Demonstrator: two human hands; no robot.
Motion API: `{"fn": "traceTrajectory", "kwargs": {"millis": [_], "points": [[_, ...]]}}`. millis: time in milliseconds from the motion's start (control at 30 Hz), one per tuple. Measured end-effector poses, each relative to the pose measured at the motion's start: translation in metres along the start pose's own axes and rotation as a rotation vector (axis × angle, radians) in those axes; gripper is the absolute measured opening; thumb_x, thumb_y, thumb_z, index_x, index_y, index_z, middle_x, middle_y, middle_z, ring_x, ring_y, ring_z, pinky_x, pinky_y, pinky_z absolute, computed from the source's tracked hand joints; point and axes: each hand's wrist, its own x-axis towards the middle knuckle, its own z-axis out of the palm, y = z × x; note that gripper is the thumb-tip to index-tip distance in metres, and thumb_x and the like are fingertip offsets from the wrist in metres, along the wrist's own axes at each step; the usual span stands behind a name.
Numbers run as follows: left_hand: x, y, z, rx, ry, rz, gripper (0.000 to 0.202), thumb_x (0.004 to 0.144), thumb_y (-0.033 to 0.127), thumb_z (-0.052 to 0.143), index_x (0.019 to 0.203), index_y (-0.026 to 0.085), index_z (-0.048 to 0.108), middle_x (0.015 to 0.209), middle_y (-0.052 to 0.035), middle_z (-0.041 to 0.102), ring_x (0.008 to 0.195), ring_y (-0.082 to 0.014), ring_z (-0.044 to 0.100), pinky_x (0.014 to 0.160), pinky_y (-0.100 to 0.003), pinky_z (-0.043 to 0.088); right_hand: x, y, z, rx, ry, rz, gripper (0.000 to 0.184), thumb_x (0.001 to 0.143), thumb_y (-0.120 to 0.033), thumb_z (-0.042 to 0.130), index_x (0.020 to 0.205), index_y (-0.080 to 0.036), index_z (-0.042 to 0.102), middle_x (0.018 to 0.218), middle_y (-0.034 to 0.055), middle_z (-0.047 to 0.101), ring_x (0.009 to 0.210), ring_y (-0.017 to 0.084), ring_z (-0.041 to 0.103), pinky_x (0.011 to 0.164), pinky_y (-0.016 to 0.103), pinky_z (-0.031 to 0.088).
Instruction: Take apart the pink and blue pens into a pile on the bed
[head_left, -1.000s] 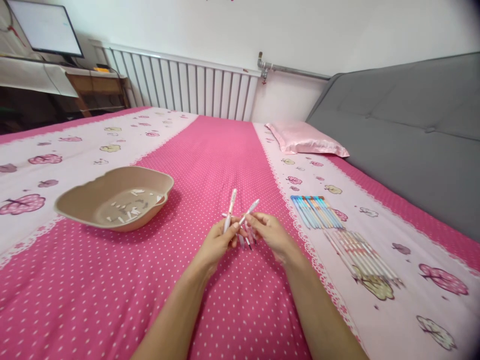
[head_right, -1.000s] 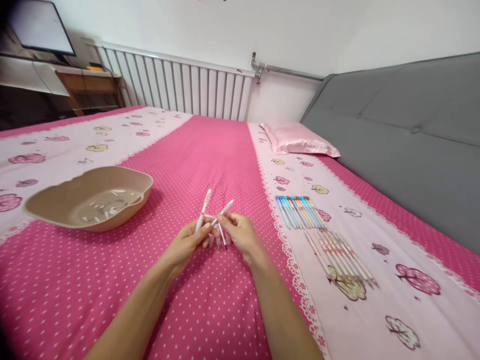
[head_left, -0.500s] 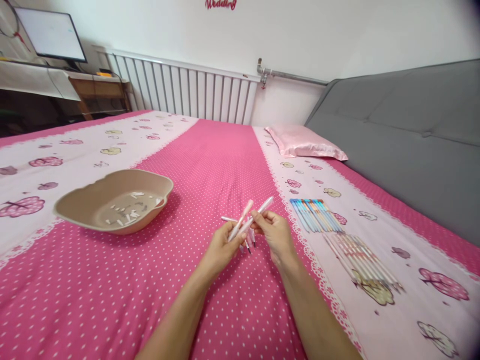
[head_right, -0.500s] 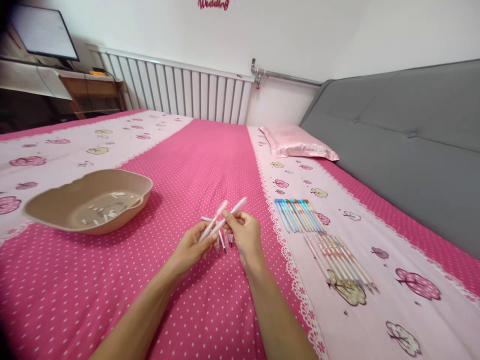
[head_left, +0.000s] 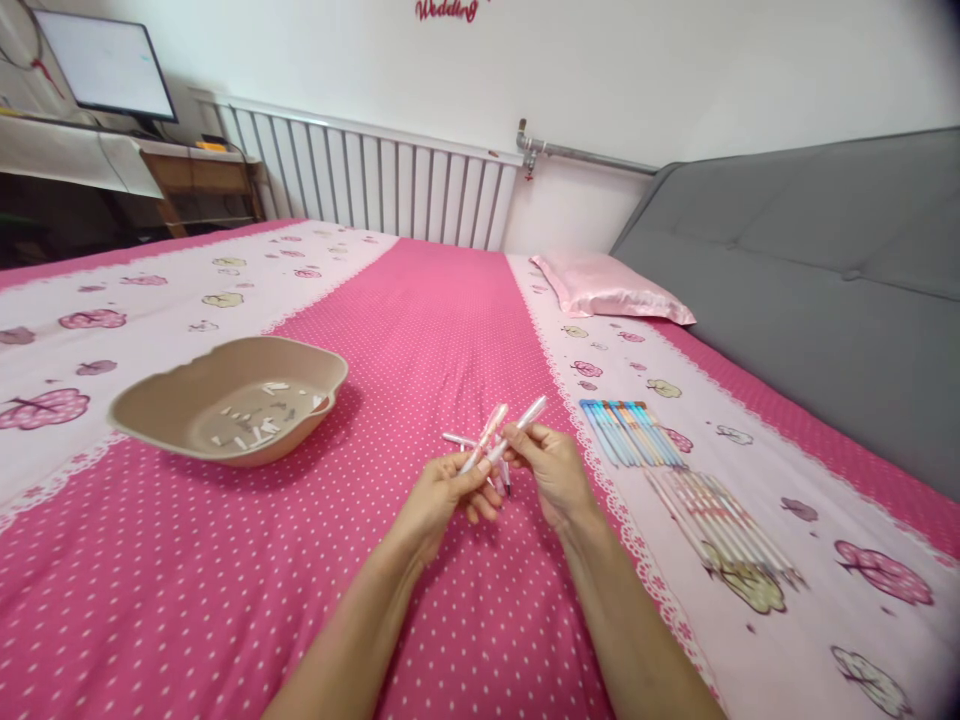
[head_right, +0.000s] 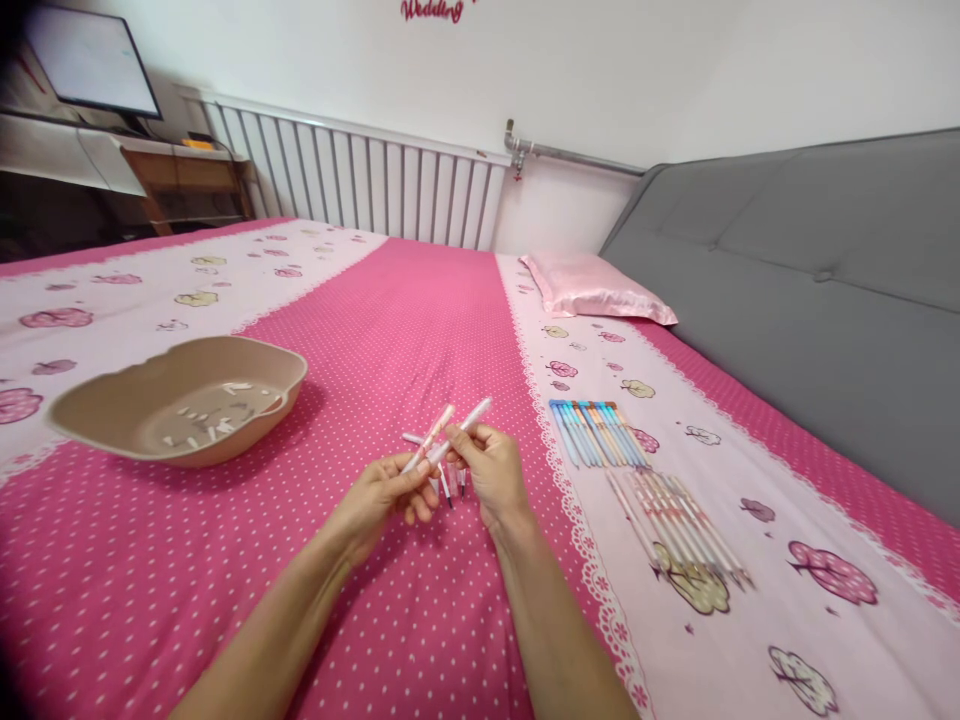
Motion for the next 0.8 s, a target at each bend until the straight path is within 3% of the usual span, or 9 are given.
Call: {"fn": "traceTrajectory", "kwargs": {"millis": [133,233,333,433,600,800], "points": [[-0.003,0.006,0.002,-0.269,-0.1,-0.174,0.019,0.085,0.017,0.051,0.072,0.007,0.061,0.051,-0.0033,0.063,0.037,-0.0052,0.056,0.038,-0.01,0.042,0.0,-0.002,-0.002,0.076,-0.061,0.008,0.022,0.059,-0.033,0.076,0.063,-0.013,0.067,0.051,-0.0021,0.057,0.046,0.004,0.048,0.046,0.016,0.037],[-0.006,0.009,0.004,-0.483,-0.16,-0.317,0.031,0.091,0.019,0.039,0.072,0.006,0.06,0.048,-0.0029,0.061,0.038,-0.0054,0.057,0.039,-0.009,0.045,0.0,-0.003,-0.003,0.179,-0.126,0.028,0.023,0.057,-0.034,0.077,0.066,-0.014,0.069,0.051,-0.0026,0.057,0.045,0.003,0.046,0.044,0.014,0.036],[-0.008,0.01,0.004,-0.509,-0.211,-0.345,0.037,0.093,0.023,0.033,0.073,0.006,0.059,0.051,-0.005,0.064,0.04,-0.0077,0.06,0.04,-0.011,0.046,0.0,-0.005,-0.005,0.244,-0.182,0.037,0.023,0.059,-0.032,0.076,0.074,-0.015,0.07,0.059,-0.0012,0.061,0.047,0.003,0.047,0.045,0.013,0.039],[-0.007,0.007,0.002,-0.351,-0.209,-0.258,0.036,0.092,0.03,0.034,0.083,0.007,0.061,0.06,-0.0086,0.067,0.047,-0.0113,0.064,0.042,-0.015,0.048,-0.001,-0.007,-0.007,0.214,-0.205,0.03,0.029,0.063,-0.028,0.074,0.088,-0.017,0.069,0.071,0.0011,0.066,0.052,0.004,0.051,0.048,0.014,0.042],[-0.001,-0.002,0.003,-0.035,0.037,0.03,0.032,0.083,0.038,0.051,0.096,0.011,0.062,0.082,-0.0106,0.068,0.063,-0.014,0.064,0.056,-0.022,0.049,0.002,-0.008,-0.011,0.122,-0.1,0.018,0.03,0.065,-0.03,0.072,0.09,-0.014,0.066,0.074,0.003,0.067,0.053,0.006,0.053,0.045,0.015,0.038],[0.003,-0.003,0.003,0.151,0.246,0.224,0.027,0.076,0.039,0.059,0.084,0.014,0.065,0.053,0.004,0.051,0.042,-0.0052,0.04,0.045,-0.019,0.032,0.004,-0.005,-0.015,0.046,-0.032,0.021,0.028,0.064,-0.035,0.072,0.079,-0.013,0.064,0.064,-0.001,0.06,0.051,0.004,0.048,0.043,0.014,0.032]]}}
